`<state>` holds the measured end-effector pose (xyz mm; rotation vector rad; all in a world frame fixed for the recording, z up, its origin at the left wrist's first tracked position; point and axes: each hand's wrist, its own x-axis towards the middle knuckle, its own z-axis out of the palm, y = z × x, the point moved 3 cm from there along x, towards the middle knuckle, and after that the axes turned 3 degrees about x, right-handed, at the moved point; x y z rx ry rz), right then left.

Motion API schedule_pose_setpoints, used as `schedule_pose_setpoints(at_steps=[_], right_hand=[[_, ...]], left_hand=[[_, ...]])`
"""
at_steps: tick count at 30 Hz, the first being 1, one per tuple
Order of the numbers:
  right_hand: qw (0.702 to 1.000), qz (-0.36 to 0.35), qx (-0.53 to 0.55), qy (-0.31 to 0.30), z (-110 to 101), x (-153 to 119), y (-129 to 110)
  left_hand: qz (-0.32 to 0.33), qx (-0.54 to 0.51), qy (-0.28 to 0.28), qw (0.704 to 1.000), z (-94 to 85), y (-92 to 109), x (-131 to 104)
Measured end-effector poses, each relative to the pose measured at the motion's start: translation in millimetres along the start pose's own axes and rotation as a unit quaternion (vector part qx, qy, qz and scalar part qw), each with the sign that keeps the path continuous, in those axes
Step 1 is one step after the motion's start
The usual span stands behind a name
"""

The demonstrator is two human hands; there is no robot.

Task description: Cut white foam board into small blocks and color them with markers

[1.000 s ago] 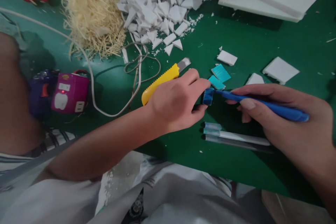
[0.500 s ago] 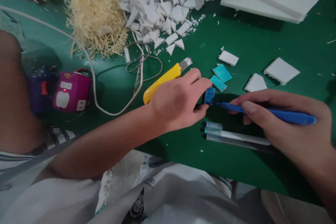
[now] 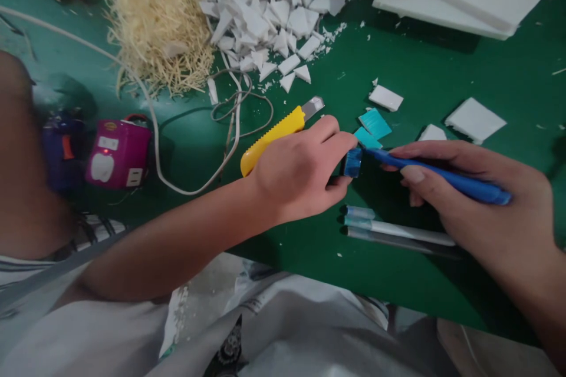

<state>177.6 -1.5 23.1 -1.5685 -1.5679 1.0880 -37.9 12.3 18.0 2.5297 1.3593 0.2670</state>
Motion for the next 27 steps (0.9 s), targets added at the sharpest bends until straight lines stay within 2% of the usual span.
schedule_pose_setpoints(at_steps=[5, 12, 17, 24, 27], right_hand=[[1.000, -0.005, -0.021, -0.006, -1.2, 1.3, -3.5], [1.000, -0.004, -0.003, 0.030, -0.6, -0.3, -1.7], [1.000, 0.002, 0.011, 0.007, -0.3, 0.2, -1.8], [1.000, -0.003, -0.009, 0.017, -2.9, -1.1, -1.2], [1.000, -0.016, -0.013, 0.000, -2.2, 0.4, -2.3]], left_hand=[[0.003, -0.006, 0.005, 1.000, 0.2, 0.0, -0.6], [0.005, -0.004, 0.008, 1.000, 0.4, 0.0, -0.3], [0.007, 0.001, 0.001, 1.000, 1.0, -0.2, -0.8], [0.008, 0.003, -0.004, 1.000, -0.3, 0.0, -0.5], [0.007, 0.003, -0.006, 1.000, 0.4, 0.0, -0.1]])
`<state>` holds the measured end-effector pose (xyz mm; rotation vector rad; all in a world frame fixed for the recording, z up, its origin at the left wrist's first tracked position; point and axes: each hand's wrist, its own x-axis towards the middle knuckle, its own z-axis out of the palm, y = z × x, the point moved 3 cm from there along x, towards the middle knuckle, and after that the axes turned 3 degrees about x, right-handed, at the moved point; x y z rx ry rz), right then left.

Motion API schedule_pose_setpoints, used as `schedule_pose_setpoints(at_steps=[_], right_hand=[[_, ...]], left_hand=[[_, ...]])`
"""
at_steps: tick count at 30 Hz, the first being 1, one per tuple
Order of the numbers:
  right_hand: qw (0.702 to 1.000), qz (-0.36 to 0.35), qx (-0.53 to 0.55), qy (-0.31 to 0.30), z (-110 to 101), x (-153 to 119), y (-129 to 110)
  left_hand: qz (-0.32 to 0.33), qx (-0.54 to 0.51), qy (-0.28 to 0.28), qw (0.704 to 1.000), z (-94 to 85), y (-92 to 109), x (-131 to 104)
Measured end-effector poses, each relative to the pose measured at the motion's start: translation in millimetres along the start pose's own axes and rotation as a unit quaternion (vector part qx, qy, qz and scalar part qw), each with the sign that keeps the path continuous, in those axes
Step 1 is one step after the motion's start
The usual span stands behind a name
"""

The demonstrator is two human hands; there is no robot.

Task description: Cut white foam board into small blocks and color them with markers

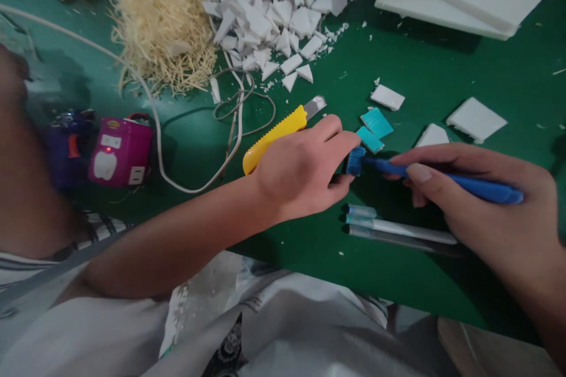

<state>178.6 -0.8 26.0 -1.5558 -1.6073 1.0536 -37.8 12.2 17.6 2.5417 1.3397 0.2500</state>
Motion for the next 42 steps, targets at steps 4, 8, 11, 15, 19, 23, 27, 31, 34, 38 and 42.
schedule_pose_setpoints(at_steps=[4, 8, 11, 15, 19, 23, 27, 31, 34, 38, 42], right_hand=[[1.000, 0.001, -0.011, 0.006, 0.3, 1.0, 0.1], [1.000, -0.004, -0.017, 0.003, 2.5, -0.6, 0.2], [1.000, 0.004, -0.017, 0.013, 2.3, -2.3, -0.3], [1.000, 0.000, -0.001, 0.004, 1.4, -2.6, -1.5], [1.000, 0.016, -0.001, 0.018, 0.6, -0.7, 0.0], [1.000, 0.015, 0.001, 0.012, 3.0, 0.3, 1.7], [1.000, 0.002, -0.010, 0.021, 3.6, -1.1, 1.8], [1.000, 0.002, -0.008, 0.020, 3.1, -2.4, 0.3], [1.000, 0.012, -0.009, 0.024, 2.3, -2.3, 0.0], [1.000, 0.006, -0.005, 0.023, 2.1, -0.4, -0.2], [1.000, 0.008, 0.013, 0.016, 3.1, 0.7, 0.7]], left_hand=[[-0.002, 0.000, -0.003, 1.000, 1.0, 0.2, 0.1], [-0.003, 0.000, -0.003, 1.000, 0.6, 0.0, -0.5], [-0.004, 0.000, -0.001, 1.000, 0.1, -0.3, -0.6], [0.002, -0.003, 0.010, 1.000, -0.4, 0.1, -0.5], [0.004, -0.003, 0.016, 1.000, -0.4, 0.5, -0.5], [0.003, -0.004, 0.015, 1.000, 0.0, 0.4, -0.5], [0.007, -0.003, 0.020, 1.000, 0.7, 0.1, -0.9], [0.004, -0.002, 0.014, 1.000, 1.7, -0.2, -1.3], [-0.002, 0.000, 0.002, 1.000, 2.2, -0.3, -0.8], [-0.002, -0.001, -0.003, 1.000, 2.5, -0.4, 0.0], [-0.001, -0.003, -0.002, 1.000, 2.4, -1.0, 0.2]])
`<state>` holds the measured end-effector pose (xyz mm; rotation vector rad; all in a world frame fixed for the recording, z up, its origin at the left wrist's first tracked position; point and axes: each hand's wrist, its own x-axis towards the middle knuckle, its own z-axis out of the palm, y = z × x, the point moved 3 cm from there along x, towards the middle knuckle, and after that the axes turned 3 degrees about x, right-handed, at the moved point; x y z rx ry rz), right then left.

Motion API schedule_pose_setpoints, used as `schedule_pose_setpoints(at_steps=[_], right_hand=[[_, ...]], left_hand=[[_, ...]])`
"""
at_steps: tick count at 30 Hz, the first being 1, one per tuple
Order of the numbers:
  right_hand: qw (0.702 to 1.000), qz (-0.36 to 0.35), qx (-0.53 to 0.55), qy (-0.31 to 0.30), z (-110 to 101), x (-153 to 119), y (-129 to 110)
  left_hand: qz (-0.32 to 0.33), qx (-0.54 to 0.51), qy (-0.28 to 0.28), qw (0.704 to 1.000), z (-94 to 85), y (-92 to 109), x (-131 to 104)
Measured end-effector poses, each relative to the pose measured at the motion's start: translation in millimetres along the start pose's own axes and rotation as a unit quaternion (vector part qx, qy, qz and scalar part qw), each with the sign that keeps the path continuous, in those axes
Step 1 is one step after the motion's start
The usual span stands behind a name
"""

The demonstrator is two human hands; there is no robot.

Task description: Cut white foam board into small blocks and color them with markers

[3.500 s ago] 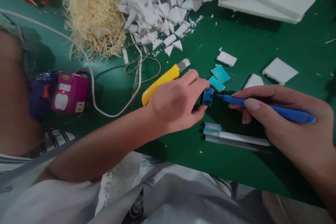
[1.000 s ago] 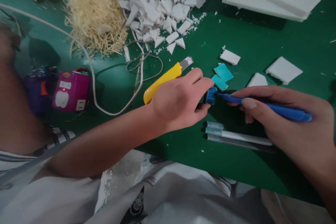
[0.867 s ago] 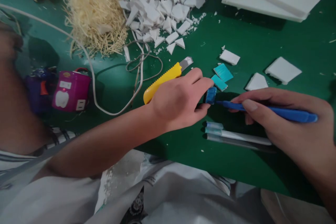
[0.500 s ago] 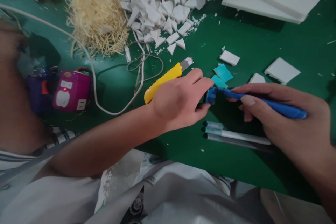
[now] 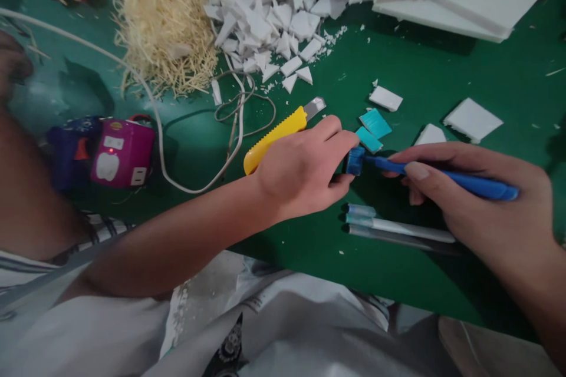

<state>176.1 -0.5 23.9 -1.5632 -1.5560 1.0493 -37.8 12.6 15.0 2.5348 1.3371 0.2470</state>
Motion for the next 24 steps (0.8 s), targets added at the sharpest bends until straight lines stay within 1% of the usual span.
schedule_pose_setpoints(at_steps=[9, 11, 14, 18, 21, 24], right_hand=[[1.000, -0.011, -0.010, -0.008, -0.3, -0.1, -3.7], [1.000, -0.014, -0.003, -0.004, -0.4, 0.2, -2.4], [1.000, -0.008, 0.010, -0.016, 1.4, 0.3, 2.5], [0.999, -0.030, 0.024, -0.001, 0.8, 0.0, 3.0], [1.000, -0.009, 0.007, -0.016, 0.7, -0.3, -0.4], [1.000, -0.003, 0.018, -0.002, -0.8, -0.7, -3.2]], left_hand=[[-0.007, -0.001, -0.008, 1.000, 0.4, 0.6, 0.9], [-0.006, 0.000, -0.010, 1.000, 0.8, 1.2, 1.2], [-0.008, 0.002, -0.014, 1.000, 0.8, 1.5, 1.9], [-0.012, 0.004, -0.022, 1.000, 0.0, 1.1, 2.6], [-0.014, 0.007, -0.025, 1.000, -0.3, 1.1, 2.4], [-0.013, 0.002, -0.024, 1.000, -0.4, 0.5, 1.7]])
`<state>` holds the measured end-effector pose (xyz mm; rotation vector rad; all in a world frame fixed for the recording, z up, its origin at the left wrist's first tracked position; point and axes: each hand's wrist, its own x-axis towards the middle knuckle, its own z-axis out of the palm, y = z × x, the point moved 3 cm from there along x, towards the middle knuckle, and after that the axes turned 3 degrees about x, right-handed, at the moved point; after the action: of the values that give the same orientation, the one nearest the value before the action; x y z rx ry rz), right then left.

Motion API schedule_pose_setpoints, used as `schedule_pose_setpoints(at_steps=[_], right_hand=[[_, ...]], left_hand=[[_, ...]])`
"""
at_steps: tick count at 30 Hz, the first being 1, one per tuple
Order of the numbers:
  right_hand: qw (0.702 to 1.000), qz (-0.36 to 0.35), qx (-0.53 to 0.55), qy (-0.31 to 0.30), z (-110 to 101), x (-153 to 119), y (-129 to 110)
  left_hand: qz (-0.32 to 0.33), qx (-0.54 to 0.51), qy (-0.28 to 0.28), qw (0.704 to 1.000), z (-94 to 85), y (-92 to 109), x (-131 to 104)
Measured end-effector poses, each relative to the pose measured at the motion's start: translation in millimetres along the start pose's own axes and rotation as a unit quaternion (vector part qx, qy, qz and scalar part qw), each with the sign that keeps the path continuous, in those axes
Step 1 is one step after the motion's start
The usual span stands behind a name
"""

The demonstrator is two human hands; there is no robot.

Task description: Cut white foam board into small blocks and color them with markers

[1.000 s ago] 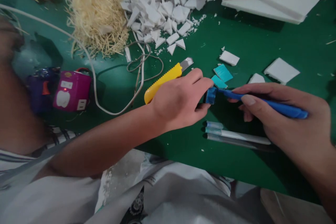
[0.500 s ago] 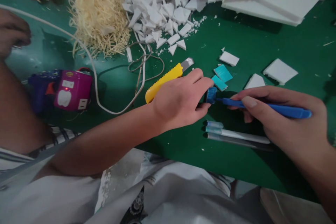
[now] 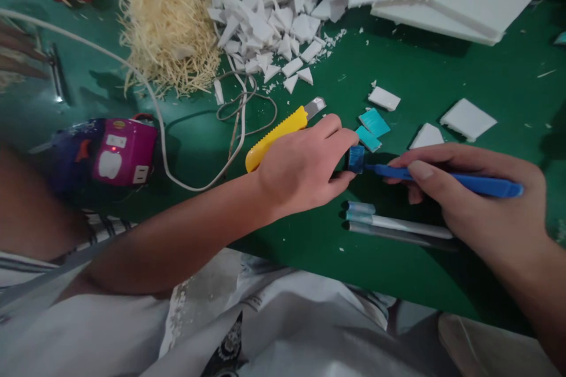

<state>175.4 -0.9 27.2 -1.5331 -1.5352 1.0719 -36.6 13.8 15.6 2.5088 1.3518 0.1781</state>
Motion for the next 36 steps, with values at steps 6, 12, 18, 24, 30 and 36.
schedule_pose_setpoints(at_steps=[6, 12, 18, 24, 30, 36], right_hand=[[1.000, 0.000, 0.014, 0.011, -0.8, 0.0, 3.6], [0.999, -0.016, 0.027, 0.016, -1.8, 1.7, 4.0], [1.000, -0.005, 0.016, 0.001, -0.7, 2.9, 4.8], [1.000, 0.012, 0.014, -0.018, 1.5, 2.0, 4.0], [1.000, -0.001, 0.026, -0.009, 1.0, 0.8, 2.6], [1.000, -0.007, 0.007, -0.025, 0.9, 0.9, 0.1]], left_hand=[[0.018, -0.023, 0.001, 1.000, -0.4, -3.8, -1.5], [0.004, -0.046, -0.005, 0.999, -0.4, -5.5, 0.4], [-0.001, -0.044, -0.005, 0.999, -0.9, -4.1, 0.5], [-0.005, -0.043, -0.015, 0.999, -0.9, -3.6, 0.6], [-0.016, -0.047, -0.024, 0.998, -1.7, -3.3, 1.2], [-0.016, -0.047, -0.026, 0.998, -2.2, -3.2, 2.1]])
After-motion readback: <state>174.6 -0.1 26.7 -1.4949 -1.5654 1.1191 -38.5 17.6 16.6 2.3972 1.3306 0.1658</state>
